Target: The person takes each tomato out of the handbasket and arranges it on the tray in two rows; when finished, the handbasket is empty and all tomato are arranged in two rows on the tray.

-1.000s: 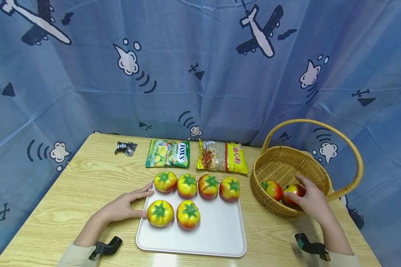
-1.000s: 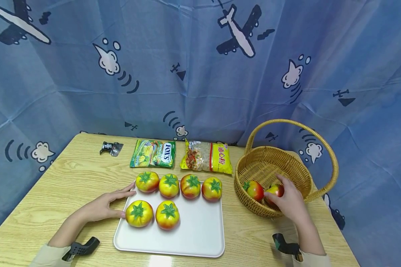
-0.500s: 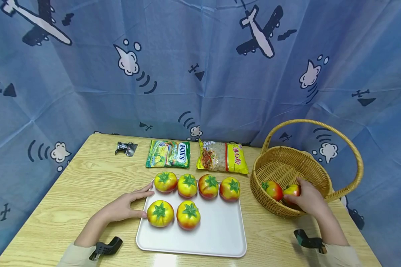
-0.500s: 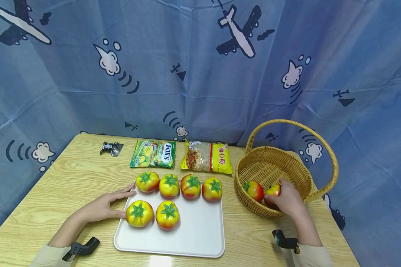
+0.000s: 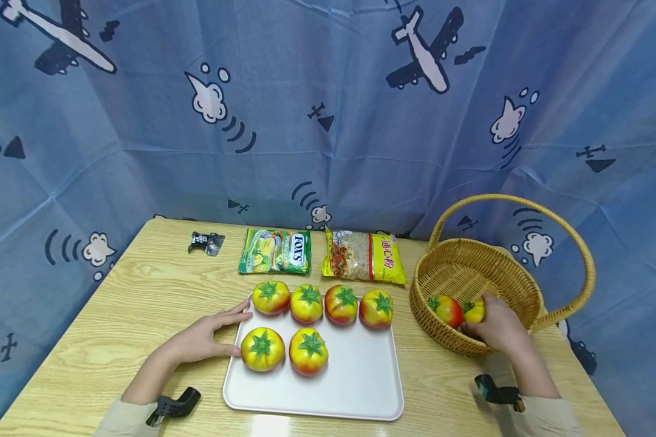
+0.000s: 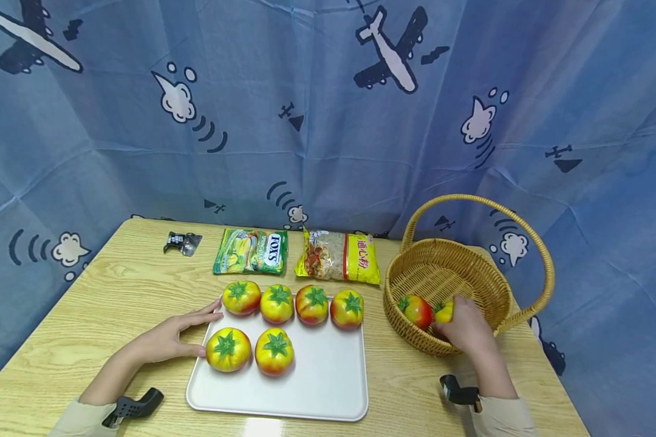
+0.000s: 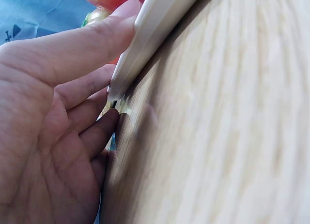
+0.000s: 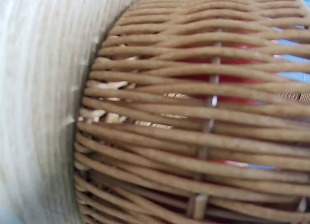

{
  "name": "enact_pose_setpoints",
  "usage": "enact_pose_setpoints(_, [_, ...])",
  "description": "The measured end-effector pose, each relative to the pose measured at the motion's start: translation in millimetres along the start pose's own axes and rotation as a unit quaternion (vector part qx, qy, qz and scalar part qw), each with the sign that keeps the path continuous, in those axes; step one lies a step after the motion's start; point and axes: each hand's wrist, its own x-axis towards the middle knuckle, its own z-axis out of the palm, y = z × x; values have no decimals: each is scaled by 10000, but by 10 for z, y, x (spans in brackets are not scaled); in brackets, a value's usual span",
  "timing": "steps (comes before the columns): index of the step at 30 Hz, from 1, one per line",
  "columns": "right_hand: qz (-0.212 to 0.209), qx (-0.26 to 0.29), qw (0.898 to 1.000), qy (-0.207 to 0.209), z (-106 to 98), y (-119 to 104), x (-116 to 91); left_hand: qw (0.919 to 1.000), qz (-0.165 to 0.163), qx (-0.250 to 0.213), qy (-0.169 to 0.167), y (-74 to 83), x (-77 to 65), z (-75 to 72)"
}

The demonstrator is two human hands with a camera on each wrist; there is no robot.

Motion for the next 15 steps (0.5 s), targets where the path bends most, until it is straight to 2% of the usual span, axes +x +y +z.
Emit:
enact_pose_setpoints(9, [109, 199, 9958, 885, 80, 15, -50, 10000, 11, -51, -15, -18, 5, 0])
enact_pose_setpoints(15, [291, 505, 9847, 1640, 127, 8, -89, 10000, 41, 1, -32, -8, 6, -4])
